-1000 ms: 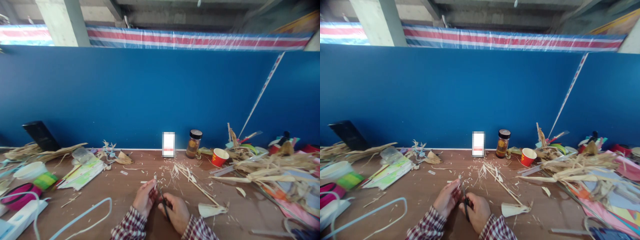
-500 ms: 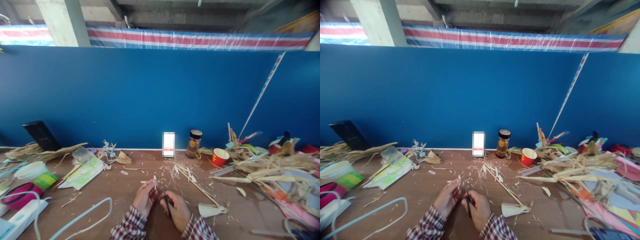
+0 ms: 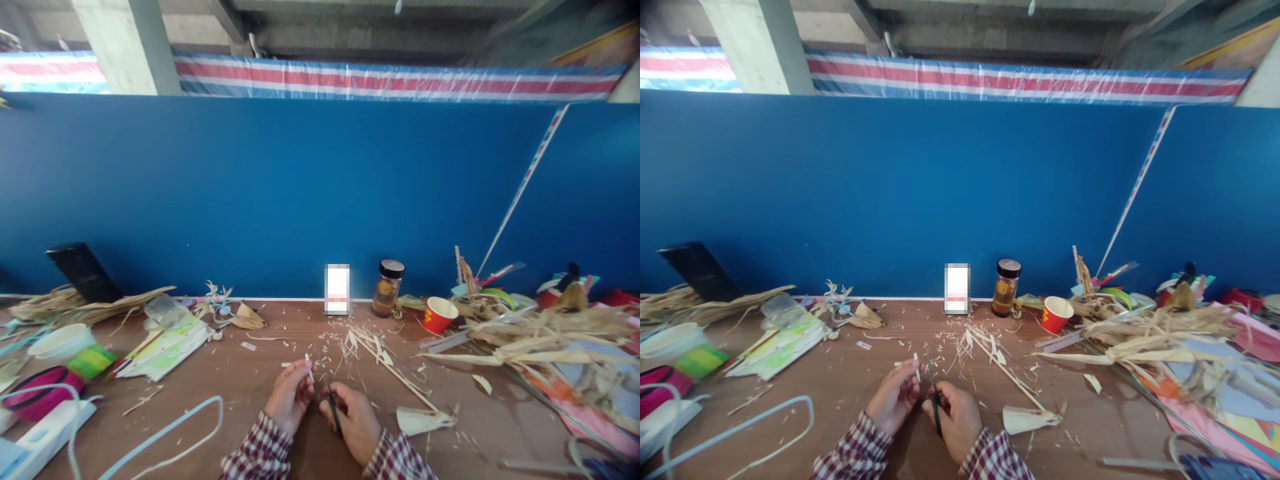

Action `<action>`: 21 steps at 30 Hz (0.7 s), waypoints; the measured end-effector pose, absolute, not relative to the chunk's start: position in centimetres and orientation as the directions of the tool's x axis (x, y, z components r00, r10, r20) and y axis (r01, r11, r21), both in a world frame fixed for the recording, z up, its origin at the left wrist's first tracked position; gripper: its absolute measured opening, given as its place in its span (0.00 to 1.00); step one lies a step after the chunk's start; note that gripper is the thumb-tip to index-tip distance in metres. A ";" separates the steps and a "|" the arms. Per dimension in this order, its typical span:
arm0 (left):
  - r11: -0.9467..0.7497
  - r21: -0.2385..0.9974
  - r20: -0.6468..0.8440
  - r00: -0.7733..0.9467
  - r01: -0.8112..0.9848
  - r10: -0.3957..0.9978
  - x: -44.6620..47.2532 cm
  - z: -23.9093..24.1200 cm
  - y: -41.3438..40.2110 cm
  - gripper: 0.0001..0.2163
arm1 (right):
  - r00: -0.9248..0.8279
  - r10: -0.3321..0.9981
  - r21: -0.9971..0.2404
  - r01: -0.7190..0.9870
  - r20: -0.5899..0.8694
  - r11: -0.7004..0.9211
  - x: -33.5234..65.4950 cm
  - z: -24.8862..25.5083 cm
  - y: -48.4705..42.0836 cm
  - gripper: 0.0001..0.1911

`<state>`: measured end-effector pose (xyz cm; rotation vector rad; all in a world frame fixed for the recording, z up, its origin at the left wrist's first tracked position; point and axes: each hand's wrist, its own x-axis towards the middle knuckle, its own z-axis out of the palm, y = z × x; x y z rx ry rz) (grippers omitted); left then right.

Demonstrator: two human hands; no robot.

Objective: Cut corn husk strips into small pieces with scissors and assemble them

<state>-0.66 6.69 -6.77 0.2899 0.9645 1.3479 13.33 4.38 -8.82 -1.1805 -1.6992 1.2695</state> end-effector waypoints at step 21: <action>0.272 0.685 -0.473 -0.129 -0.676 0.871 -0.7 -6.5 7.0 0.02 | -0.347 0.936 -0.890 0.406 0.062 0.209 13.4 -8.2 4.2 0.09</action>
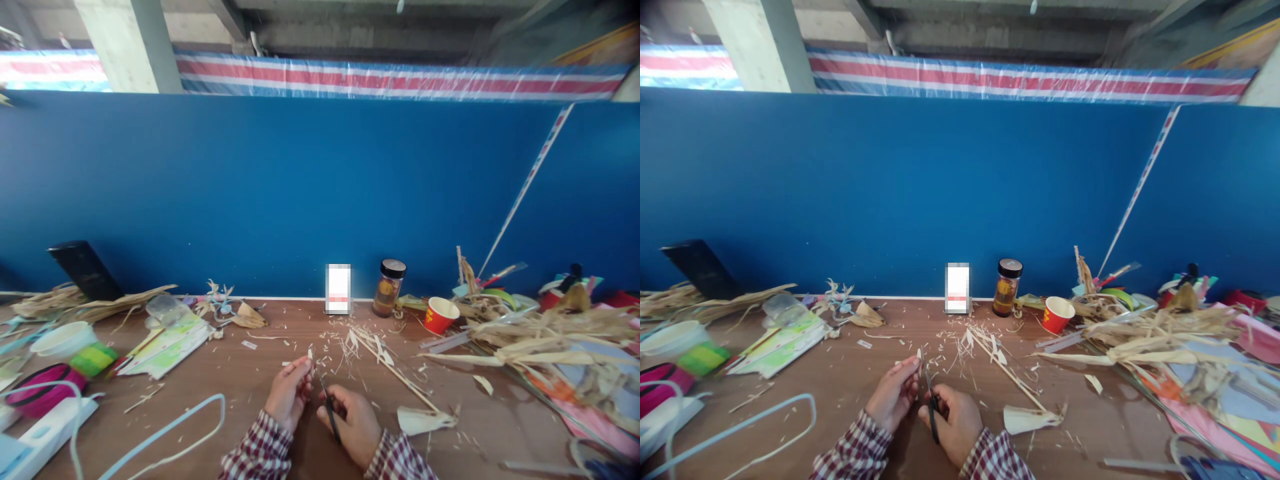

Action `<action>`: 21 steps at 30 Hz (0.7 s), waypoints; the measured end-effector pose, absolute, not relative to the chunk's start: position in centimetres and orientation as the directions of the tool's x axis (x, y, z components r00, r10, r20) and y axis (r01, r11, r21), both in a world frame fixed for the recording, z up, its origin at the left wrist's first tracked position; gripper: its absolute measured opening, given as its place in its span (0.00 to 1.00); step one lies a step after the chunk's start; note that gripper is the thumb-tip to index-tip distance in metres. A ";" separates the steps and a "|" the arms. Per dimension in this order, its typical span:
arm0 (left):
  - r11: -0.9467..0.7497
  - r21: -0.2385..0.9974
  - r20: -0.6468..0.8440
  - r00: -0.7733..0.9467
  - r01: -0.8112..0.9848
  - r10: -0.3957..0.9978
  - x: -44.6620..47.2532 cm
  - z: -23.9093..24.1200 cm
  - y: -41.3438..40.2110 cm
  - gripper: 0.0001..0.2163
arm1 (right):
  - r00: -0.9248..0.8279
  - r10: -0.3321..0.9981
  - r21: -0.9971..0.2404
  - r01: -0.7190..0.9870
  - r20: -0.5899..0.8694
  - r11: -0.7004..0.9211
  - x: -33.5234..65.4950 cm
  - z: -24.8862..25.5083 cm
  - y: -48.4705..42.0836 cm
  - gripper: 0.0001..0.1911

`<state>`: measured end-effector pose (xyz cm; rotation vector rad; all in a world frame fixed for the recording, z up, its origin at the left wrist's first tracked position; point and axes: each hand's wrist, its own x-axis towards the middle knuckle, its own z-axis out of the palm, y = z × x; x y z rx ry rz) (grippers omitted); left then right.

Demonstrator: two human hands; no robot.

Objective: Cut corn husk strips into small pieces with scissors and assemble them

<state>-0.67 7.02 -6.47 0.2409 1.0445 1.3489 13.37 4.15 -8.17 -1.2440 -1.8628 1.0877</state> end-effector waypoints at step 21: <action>0.264 0.701 -0.453 -0.129 -0.662 0.882 -0.8 -7.0 7.0 0.02 | -0.351 0.936 -0.886 0.422 0.036 0.193 13.4 -8.0 4.0 0.11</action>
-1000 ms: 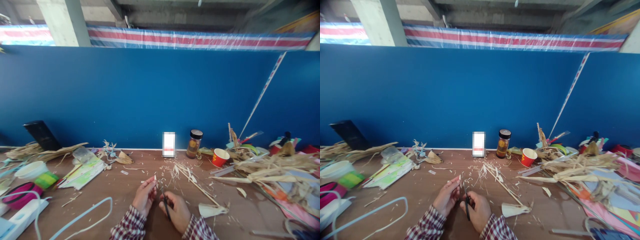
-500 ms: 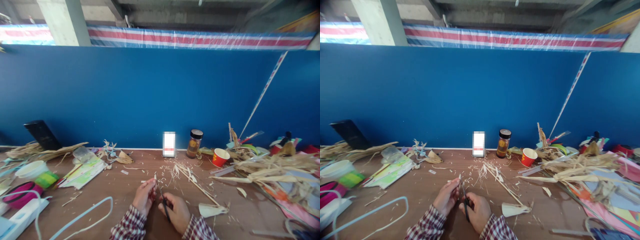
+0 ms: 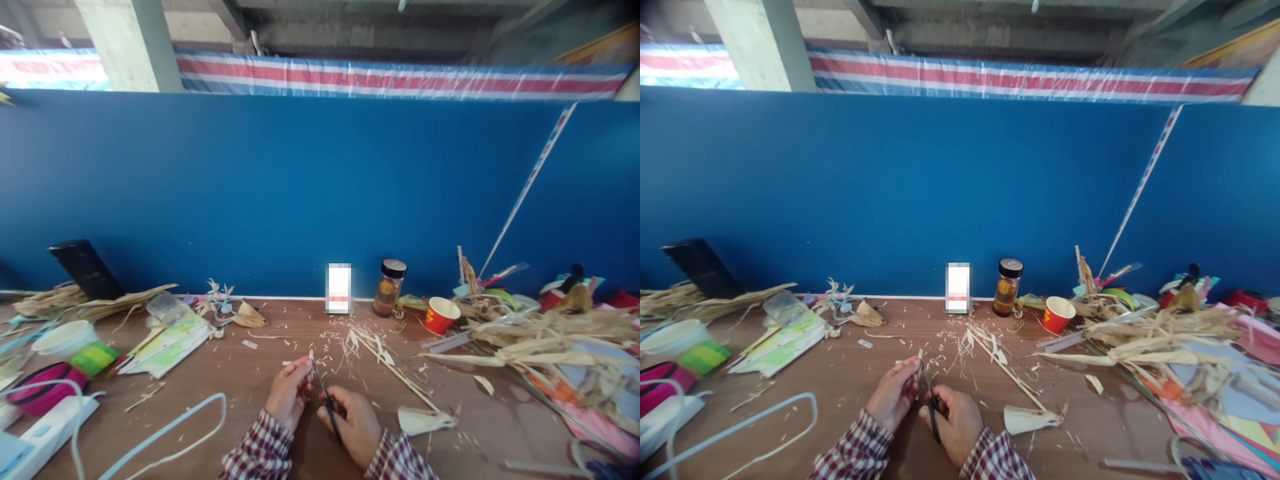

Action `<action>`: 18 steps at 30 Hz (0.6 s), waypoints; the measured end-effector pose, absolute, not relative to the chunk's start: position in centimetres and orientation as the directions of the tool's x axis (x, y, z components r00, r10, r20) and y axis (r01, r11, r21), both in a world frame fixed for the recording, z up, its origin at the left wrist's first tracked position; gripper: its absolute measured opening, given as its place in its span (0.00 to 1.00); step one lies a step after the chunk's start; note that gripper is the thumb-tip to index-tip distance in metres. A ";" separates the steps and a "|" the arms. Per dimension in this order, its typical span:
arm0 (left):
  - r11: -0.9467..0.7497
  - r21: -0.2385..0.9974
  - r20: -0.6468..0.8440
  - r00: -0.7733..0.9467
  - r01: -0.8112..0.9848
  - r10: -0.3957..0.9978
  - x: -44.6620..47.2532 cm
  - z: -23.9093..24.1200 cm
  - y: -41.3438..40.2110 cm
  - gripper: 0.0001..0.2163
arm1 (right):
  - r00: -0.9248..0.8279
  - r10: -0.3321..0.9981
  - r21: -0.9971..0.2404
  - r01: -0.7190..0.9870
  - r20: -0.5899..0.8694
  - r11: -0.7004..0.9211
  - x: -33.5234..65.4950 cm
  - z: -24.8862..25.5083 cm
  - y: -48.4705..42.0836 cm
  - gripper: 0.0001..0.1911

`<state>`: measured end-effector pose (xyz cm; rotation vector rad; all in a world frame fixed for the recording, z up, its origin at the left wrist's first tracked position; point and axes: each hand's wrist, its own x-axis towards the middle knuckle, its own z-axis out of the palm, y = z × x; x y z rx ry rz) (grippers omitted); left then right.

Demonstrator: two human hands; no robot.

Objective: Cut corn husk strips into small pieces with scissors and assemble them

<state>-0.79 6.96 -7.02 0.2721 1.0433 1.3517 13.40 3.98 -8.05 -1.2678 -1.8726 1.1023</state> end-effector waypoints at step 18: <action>0.266 0.696 -0.461 -0.130 -0.666 0.878 -0.8 -6.6 6.9 0.03 | -0.344 0.939 -0.886 0.425 0.032 0.186 13.3 -8.1 3.9 0.12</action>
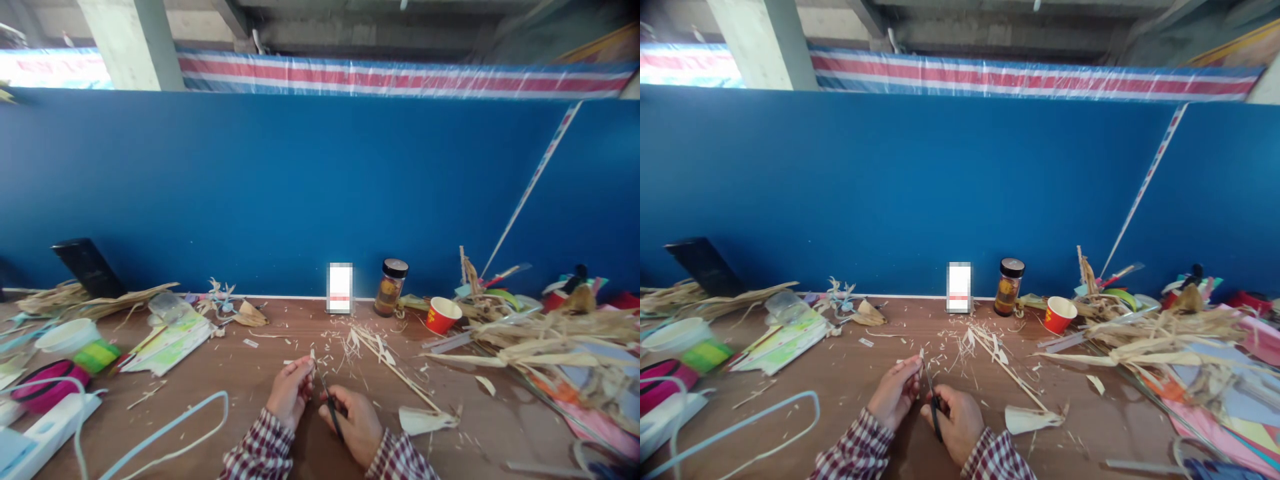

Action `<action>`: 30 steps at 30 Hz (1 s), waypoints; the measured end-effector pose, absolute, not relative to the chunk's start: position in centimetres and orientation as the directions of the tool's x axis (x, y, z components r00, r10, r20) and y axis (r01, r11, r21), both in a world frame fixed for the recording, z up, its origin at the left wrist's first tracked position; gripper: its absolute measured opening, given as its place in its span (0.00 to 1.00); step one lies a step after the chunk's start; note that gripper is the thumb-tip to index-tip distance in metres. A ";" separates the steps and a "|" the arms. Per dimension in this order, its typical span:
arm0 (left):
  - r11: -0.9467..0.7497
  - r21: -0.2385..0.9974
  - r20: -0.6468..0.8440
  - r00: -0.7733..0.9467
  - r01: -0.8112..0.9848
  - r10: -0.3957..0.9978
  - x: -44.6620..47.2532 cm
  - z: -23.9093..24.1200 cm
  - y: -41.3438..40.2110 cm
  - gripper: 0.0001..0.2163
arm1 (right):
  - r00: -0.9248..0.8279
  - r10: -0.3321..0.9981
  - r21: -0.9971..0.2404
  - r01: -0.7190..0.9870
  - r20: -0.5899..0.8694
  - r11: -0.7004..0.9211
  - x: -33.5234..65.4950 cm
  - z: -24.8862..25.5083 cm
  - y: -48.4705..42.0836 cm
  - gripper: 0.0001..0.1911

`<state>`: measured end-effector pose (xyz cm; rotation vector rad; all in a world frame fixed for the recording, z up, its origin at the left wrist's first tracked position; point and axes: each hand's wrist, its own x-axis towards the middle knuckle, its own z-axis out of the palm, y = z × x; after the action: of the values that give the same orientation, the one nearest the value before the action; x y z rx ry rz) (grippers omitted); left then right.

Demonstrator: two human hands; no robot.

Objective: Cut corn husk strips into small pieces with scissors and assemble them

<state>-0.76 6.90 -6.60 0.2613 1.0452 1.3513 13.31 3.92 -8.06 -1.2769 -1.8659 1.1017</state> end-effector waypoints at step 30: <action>0.309 0.716 -0.489 -0.133 -0.626 0.862 -1.2 -7.2 7.2 0.10 | -0.307 0.952 -0.946 0.304 0.016 0.114 13.2 -8.8 4.3 0.09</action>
<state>-1.20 7.15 -7.15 0.2765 1.1041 1.3077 13.17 4.30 -8.83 -1.2330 -1.7136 1.2089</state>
